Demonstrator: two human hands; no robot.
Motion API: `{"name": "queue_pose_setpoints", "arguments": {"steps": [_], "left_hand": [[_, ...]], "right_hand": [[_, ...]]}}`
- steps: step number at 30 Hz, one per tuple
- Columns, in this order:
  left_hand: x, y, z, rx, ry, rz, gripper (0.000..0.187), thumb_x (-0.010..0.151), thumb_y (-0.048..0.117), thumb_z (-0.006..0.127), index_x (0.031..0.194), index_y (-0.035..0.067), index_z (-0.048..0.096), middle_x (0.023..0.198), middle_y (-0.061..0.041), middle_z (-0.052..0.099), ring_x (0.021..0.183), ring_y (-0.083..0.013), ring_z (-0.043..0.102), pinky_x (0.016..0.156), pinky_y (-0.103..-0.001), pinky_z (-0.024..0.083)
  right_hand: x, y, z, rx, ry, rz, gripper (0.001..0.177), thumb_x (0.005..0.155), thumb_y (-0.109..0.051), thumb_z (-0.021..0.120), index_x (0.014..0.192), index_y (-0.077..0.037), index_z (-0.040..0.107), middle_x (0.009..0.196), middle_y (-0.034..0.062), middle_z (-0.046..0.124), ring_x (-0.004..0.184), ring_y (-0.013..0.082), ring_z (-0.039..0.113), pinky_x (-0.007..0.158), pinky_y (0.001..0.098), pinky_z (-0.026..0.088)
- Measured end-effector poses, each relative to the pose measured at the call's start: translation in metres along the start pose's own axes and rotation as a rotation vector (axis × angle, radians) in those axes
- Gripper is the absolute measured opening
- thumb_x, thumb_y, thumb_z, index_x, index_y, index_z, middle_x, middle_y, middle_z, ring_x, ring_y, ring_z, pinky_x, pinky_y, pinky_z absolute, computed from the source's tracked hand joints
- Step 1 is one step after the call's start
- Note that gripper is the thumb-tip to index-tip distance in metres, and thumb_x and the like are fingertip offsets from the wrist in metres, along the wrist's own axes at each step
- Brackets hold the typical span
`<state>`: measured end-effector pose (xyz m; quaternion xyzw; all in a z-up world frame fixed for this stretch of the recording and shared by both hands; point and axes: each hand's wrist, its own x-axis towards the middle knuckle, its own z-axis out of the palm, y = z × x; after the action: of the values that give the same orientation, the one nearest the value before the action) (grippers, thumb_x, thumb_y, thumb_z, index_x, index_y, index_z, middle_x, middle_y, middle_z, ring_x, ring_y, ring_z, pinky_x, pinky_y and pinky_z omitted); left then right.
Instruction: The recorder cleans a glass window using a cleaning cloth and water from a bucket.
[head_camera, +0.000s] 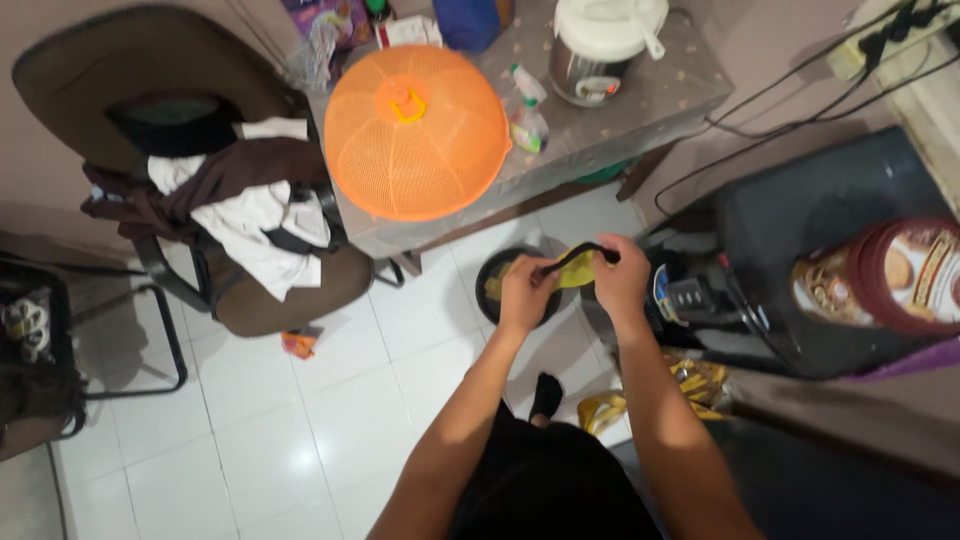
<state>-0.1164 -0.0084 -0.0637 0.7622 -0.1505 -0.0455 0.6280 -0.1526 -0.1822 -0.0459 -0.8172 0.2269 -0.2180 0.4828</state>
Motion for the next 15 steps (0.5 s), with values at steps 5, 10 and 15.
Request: {"name": "queue_pose_setpoints", "arguments": {"steps": [5, 10, 15], "left_hand": [[0.057, -0.017, 0.027, 0.125, -0.014, -0.047, 0.021, 0.084, 0.015, 0.079, 0.102, 0.004, 0.078, 0.078, -0.012, 0.069, 0.069, -0.0224, 0.066, 0.065, -0.034, 0.052], [0.116, -0.018, 0.047, 0.077, -0.098, -0.186, 0.022, 0.088, 0.020, 0.076, 0.103, 0.004, 0.076, 0.071, -0.010, 0.070, 0.062, -0.0191, 0.067, 0.062, -0.032, 0.053], [0.180, -0.034, 0.074, -0.047, -0.110, -0.335, 0.023, 0.090, 0.020, 0.073, 0.106, 0.003, 0.073, 0.067, -0.009, 0.071, 0.058, -0.0131, 0.068, 0.058, -0.030, 0.053]], "right_hand": [[0.052, 0.006, 0.006, -0.485, 0.071, -0.101, 0.024, 0.085, -0.009, 0.078, 0.108, -0.013, 0.079, 0.108, 0.0103, 0.074, 0.107, 0.0378, 0.059, 0.093, 0.0492, 0.044], [0.104, 0.013, 0.022, -0.518, 0.121, -0.027, 0.023, 0.086, -0.007, 0.074, 0.108, -0.012, 0.080, 0.106, 0.0108, 0.074, 0.103, 0.0397, 0.060, 0.091, 0.0476, 0.048], [0.174, 0.043, 0.044, -0.331, 0.232, 0.003, 0.016, 0.084, -0.007, 0.073, 0.099, -0.008, 0.080, 0.100, 0.0144, 0.076, 0.090, 0.0367, 0.071, 0.077, 0.0440, 0.056]]}}
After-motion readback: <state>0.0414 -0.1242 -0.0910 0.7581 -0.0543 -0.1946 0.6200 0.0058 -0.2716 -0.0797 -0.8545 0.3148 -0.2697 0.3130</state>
